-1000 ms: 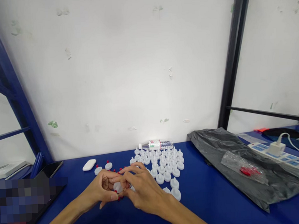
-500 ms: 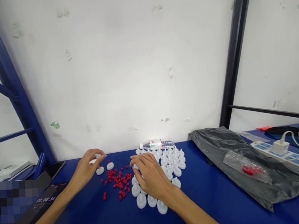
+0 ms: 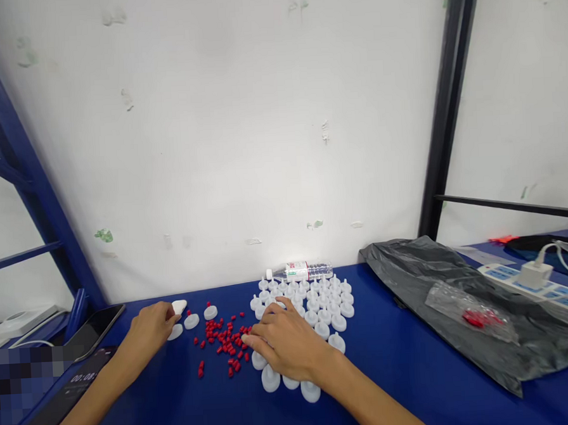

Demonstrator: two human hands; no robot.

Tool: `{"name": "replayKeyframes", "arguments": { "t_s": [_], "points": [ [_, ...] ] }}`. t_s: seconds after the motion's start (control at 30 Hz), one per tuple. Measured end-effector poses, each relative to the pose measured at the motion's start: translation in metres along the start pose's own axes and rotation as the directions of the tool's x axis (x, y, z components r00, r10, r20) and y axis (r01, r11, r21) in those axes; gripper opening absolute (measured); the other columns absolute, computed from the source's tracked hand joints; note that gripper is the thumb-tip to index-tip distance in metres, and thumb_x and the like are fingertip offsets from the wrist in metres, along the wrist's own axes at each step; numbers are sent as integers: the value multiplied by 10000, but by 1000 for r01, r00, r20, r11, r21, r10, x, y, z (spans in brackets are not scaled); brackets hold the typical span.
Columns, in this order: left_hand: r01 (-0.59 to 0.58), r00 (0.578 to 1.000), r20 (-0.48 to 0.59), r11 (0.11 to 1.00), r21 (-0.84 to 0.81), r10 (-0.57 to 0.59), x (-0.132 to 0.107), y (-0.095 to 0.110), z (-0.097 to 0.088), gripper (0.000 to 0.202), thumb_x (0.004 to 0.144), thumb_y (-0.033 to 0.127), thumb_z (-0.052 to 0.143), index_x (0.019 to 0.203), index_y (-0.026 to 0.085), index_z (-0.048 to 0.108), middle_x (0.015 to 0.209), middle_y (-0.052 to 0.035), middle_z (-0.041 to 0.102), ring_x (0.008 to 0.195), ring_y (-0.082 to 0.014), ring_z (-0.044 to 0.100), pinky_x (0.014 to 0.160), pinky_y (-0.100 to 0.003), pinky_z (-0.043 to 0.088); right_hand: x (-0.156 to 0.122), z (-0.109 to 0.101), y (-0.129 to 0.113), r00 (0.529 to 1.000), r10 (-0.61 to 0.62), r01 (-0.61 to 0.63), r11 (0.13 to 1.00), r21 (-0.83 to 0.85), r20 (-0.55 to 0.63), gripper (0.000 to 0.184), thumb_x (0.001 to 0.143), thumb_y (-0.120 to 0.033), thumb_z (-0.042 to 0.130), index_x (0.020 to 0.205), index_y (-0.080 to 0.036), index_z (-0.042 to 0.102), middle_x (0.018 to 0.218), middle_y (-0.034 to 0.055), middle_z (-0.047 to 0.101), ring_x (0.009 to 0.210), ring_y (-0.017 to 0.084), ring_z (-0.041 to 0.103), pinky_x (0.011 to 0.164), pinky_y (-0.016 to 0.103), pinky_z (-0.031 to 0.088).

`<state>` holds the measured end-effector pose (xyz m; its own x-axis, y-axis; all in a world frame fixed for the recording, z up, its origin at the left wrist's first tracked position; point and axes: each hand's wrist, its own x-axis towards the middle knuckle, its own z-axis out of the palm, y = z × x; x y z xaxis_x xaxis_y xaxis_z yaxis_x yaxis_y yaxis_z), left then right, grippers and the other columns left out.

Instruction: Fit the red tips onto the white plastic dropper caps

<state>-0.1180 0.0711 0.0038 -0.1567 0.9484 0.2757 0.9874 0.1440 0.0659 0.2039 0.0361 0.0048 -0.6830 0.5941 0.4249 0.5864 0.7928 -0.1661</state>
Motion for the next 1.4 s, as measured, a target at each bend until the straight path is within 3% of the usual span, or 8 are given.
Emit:
{"name": "replayKeyframes", "arguments": {
  "t_s": [0.2,0.37,0.5,0.67,0.83,0.97,1.2,1.4],
  "points": [
    [-21,1000,-9,999,-44,20,-6,15,-14,283,934,262,402,1010,139,645,1030,-186,690,963,-347,645,693,-348,394,1,1,1,1000,11,-11,1000,22,-23,383,1050,-357,384,901,-214,707,882,20,729,948,192,629,1081,460,309],
    [-166,970,136,956,-241,202,-6,25,-23,230,872,340,490,904,214,680,844,-43,717,754,-211,658,649,-277,415,2,1,4,981,40,-34,999,32,-190,208,999,-364,519,1033,-227,671,994,16,719,985,180,642,1142,465,269],
    [-181,919,270,916,-359,288,-9,21,-9,162,730,294,594,842,214,678,725,-2,697,609,-181,637,536,-246,400,1,4,6,968,45,-34,998,50,-247,166,933,-313,634,1068,-218,622,1045,42,678,1008,207,632,1065,456,403],
    [-146,910,296,891,-429,291,-10,17,14,113,728,269,538,742,204,628,666,1,664,457,-159,572,448,-245,362,0,3,3,976,55,-39,996,80,-210,136,973,-198,521,1090,-223,585,1087,61,624,945,200,623,870,386,532],
    [-233,931,162,873,-429,329,-4,19,11,150,768,332,583,706,213,649,748,-44,690,688,-229,657,604,-287,418,0,2,-1,980,16,4,995,102,-200,163,967,-156,500,1105,-220,559,1076,63,629,1013,214,609,933,409,506],
    [-288,928,82,840,-460,362,-9,34,-4,286,913,431,476,898,219,667,823,-31,722,597,-185,638,649,-299,448,0,5,-1,982,13,12,992,127,-190,227,948,-158,537,1168,-214,523,1088,63,656,1061,234,596,951,415,489],
    [-427,891,-191,614,-664,413,-42,79,-13,291,909,433,573,1072,241,720,957,-40,752,719,-186,662,659,-275,504,0,6,-1,980,-53,77,990,120,-192,247,943,-226,591,1180,-207,522,1043,68,685,996,230,626,934,404,484],
    [-470,862,-272,473,-746,428,-54,90,-6,198,881,391,647,898,232,764,918,-62,744,784,-205,673,723,-286,526,1,6,-1,973,-114,137,985,103,-201,242,944,-232,591,1175,-200,526,1020,74,693,981,221,643,947,408,484]
  ]
}}
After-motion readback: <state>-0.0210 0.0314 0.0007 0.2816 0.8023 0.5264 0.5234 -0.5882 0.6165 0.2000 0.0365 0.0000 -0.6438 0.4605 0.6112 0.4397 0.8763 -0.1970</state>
